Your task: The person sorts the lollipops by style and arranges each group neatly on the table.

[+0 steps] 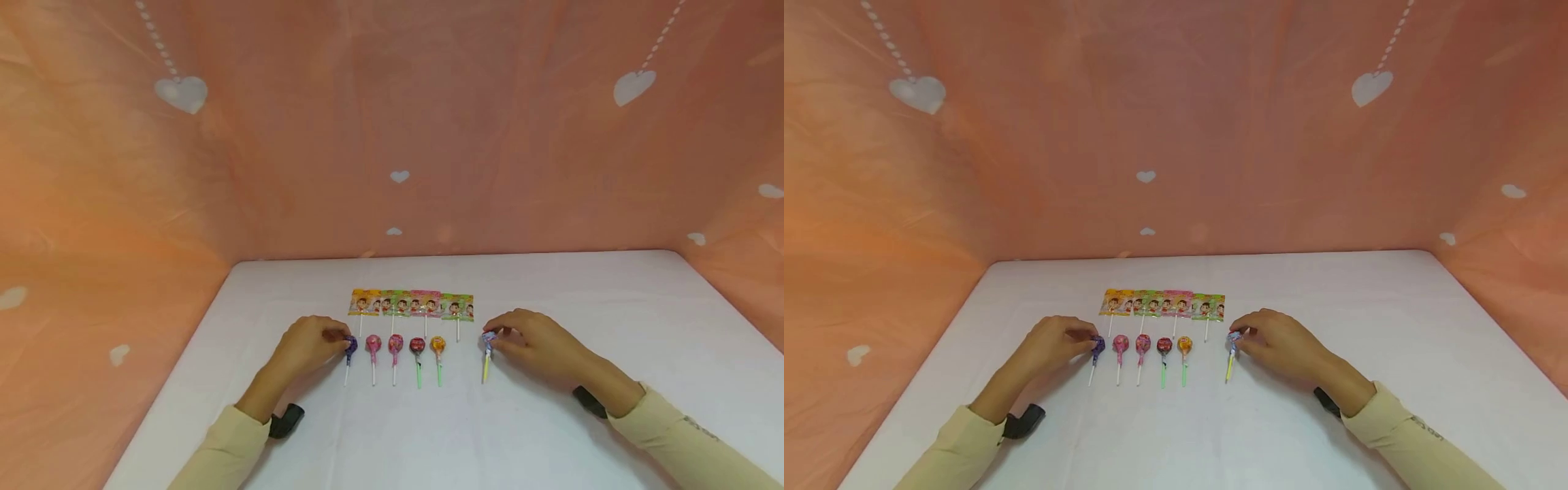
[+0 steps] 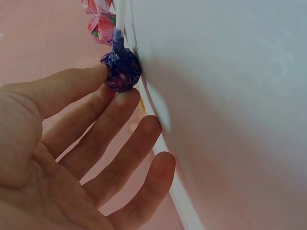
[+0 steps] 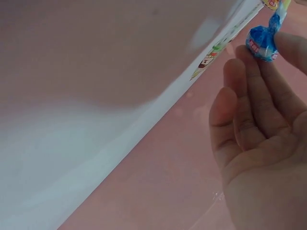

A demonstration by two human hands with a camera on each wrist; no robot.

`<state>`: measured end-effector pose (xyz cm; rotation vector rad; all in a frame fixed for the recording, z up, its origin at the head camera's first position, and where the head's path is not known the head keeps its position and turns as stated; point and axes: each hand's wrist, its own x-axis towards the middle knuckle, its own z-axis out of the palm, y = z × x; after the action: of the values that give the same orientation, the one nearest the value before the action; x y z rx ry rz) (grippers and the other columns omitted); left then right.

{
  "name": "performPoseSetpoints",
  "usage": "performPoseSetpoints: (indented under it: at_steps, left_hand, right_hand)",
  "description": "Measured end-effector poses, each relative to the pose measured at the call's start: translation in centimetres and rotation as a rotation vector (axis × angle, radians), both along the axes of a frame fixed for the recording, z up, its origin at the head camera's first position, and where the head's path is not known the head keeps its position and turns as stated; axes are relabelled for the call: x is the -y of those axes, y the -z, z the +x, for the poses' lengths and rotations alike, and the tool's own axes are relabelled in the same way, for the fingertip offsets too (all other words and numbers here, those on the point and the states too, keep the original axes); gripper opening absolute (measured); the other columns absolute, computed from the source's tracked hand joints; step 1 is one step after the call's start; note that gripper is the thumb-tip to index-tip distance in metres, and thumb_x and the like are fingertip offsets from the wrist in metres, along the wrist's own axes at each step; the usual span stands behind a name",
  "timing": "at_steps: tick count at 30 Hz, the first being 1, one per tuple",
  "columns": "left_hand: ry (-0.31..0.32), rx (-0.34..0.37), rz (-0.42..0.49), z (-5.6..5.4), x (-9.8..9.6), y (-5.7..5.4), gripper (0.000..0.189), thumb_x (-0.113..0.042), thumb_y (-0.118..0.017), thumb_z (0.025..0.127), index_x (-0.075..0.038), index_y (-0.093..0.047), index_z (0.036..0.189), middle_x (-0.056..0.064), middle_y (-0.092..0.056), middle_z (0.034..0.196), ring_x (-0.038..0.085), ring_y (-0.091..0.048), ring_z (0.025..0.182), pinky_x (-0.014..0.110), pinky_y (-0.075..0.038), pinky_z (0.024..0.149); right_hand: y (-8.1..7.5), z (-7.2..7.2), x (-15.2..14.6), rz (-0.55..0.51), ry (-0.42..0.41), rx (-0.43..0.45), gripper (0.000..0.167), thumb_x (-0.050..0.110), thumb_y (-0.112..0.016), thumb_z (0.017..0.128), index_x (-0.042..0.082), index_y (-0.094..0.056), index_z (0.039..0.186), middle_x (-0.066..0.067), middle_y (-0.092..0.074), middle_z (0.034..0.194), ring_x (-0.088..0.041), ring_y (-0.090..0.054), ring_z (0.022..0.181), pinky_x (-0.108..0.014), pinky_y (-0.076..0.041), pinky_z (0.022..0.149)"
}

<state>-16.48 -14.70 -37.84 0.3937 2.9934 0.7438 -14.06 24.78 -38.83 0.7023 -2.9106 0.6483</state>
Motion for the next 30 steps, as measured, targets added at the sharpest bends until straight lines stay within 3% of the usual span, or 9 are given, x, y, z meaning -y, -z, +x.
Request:
performPoseSetpoints:
  at_steps: [17, 30]
  left_hand:
    - [-0.001, 0.005, -0.012, -0.2, 0.1, 0.1, 0.012, -0.018, -0.076, 0.085, -0.018, -0.078, 0.097, -0.003, -0.072, 0.087, 0.016, -0.063, 0.085, 0.039, -0.051, 0.078]
    - [-0.005, 0.015, -0.012, 0.1, 0.0, -0.1, 0.012, -0.018, -0.076, 0.085, -0.019, -0.078, 0.097, -0.002, -0.074, 0.089, 0.017, -0.065, 0.088, 0.042, -0.052, 0.079]
  right_hand:
    - [-0.1, -0.3, 1.6, 0.000, -0.075, -0.028, 0.022, 0.026, -0.069, 0.093, 0.024, -0.072, 0.114, 0.014, -0.069, 0.104, -0.006, -0.061, 0.094, -0.034, -0.053, 0.087]
    - [0.4, -0.5, 3.3, 0.012, -0.148, -0.059, 0.019, 0.026, -0.070, 0.092, 0.026, -0.072, 0.110, 0.017, -0.068, 0.100, -0.001, -0.060, 0.091, -0.031, -0.053, 0.085]
